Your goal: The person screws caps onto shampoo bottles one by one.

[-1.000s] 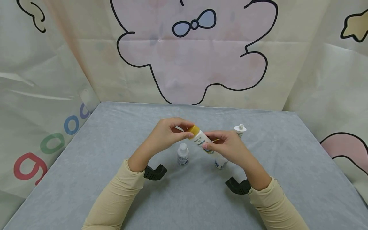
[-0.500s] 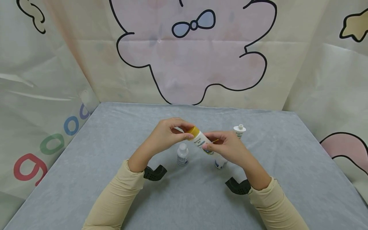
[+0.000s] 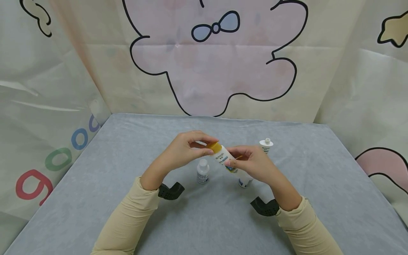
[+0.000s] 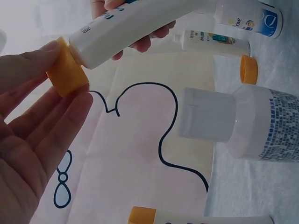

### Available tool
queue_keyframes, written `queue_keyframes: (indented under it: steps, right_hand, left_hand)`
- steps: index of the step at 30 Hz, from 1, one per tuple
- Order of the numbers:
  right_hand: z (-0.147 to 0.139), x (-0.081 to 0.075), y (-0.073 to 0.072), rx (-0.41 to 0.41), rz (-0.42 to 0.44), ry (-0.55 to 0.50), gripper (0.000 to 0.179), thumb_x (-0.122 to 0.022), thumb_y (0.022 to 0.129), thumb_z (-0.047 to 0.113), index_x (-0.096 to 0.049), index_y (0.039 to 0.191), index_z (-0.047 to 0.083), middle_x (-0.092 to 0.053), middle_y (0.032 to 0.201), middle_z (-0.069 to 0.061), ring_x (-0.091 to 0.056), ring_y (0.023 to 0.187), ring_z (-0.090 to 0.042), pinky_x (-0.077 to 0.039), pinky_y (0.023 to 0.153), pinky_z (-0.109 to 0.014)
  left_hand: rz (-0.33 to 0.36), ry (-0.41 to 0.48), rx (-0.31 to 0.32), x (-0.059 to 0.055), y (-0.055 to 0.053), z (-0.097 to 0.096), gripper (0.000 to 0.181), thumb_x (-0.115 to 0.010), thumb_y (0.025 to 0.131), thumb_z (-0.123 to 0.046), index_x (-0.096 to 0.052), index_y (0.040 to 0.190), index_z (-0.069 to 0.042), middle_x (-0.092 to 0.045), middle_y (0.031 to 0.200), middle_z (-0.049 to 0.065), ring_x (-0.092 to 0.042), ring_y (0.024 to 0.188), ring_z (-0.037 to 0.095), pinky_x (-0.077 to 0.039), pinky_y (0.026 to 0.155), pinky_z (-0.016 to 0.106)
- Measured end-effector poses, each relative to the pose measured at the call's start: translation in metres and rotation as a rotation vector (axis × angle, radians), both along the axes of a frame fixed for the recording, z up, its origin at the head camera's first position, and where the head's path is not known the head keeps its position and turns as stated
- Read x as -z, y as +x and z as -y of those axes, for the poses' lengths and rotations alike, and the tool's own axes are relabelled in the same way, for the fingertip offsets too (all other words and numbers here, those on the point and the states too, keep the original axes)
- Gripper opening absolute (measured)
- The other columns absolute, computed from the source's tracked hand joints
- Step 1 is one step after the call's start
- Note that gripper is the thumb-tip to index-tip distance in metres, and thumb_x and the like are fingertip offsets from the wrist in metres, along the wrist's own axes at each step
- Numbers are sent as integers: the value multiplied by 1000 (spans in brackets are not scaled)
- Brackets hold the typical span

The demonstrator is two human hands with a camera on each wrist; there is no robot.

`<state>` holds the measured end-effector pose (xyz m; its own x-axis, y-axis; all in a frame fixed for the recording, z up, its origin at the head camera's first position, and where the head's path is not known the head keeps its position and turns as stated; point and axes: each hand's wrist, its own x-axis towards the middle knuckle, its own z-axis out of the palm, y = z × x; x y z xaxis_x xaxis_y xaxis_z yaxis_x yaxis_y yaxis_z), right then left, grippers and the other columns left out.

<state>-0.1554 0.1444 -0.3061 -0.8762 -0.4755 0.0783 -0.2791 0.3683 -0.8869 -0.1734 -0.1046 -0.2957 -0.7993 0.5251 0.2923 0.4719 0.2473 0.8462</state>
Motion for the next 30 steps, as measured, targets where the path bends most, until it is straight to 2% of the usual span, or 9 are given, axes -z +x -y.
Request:
queue_keyframes:
  steps: [4, 6, 11, 15, 21, 25, 28, 30]
  right_hand:
    - [-1, 1, -1, -6, 2, -8, 35, -72, 91, 13, -68, 123, -2, -73, 110, -19, -69, 88, -14, -59, 75, -28]
    - [-1, 0, -2, -4, 3, -6, 35, -73, 91, 13, -68, 123, -2, -73, 109, -18, -69, 88, -14, -59, 75, -28]
    - [-2, 0, -2, -8, -5, -3, 36, -73, 90, 14, -68, 123, -1, -74, 109, -17, -69, 88, -13, -59, 76, -28]
    - [-2, 0, -1, -11, 2, -3, 36, -74, 90, 14, -68, 122, 0, -74, 107, -16, -69, 87, -14, -59, 75, -29]
    - [-2, -3, 0, -11, 13, 0, 36, -73, 91, 14, -68, 122, -1, -73, 106, -17, -69, 87, -16, -59, 75, -29]
    - [-2, -2, 0, -9, 22, 2, 36, -73, 90, 14, -68, 122, -1, -73, 107, -17, -69, 88, -16, -59, 76, -30]
    - [0, -2, -1, -3, 33, -2, 35, -74, 89, 12, -69, 122, 0, -73, 107, -17, -70, 87, -16, -59, 76, -30]
    - [0, -2, -1, -2, 38, -6, 35, -74, 89, 12, -69, 121, 0, -73, 107, -17, -70, 87, -17, -59, 76, -30]
  left_hand:
    - [31, -5, 6, -2, -1, 3, 53, -76, 88, -11, -60, 138, -12, -64, 134, 4, -63, 121, 19, -53, 100, 27]
    - [34, 3, -8, -3, -1, 4, 55, -76, 87, -12, -58, 140, -13, -64, 134, 5, -63, 120, 19, -52, 102, 29]
    - [-8, 15, -31, -2, -3, 3, 37, -77, 87, -12, -69, 123, -7, -70, 115, 7, -67, 106, 18, -56, 94, 28]
    - [-33, 15, -24, -1, -3, 2, 25, -76, 88, -12, -74, 112, -7, -71, 109, 5, -67, 100, 15, -58, 89, 27]
    - [-22, 36, 5, -1, -2, 2, 25, -74, 88, -8, -73, 113, -5, -71, 112, 7, -67, 105, 17, -57, 91, 27]
    - [10, 35, 16, -3, -1, 3, 33, -74, 88, -8, -69, 121, -4, -69, 122, 9, -65, 114, 22, -54, 99, 28]
    - [37, 25, -26, -4, -1, 4, 41, -76, 88, -11, -65, 128, -6, -65, 130, 7, -62, 120, 22, -52, 104, 33]
    - [30, 6, -70, -5, 0, 4, 43, -77, 87, -15, -65, 128, -8, -65, 130, 5, -61, 119, 20, -52, 104, 36]
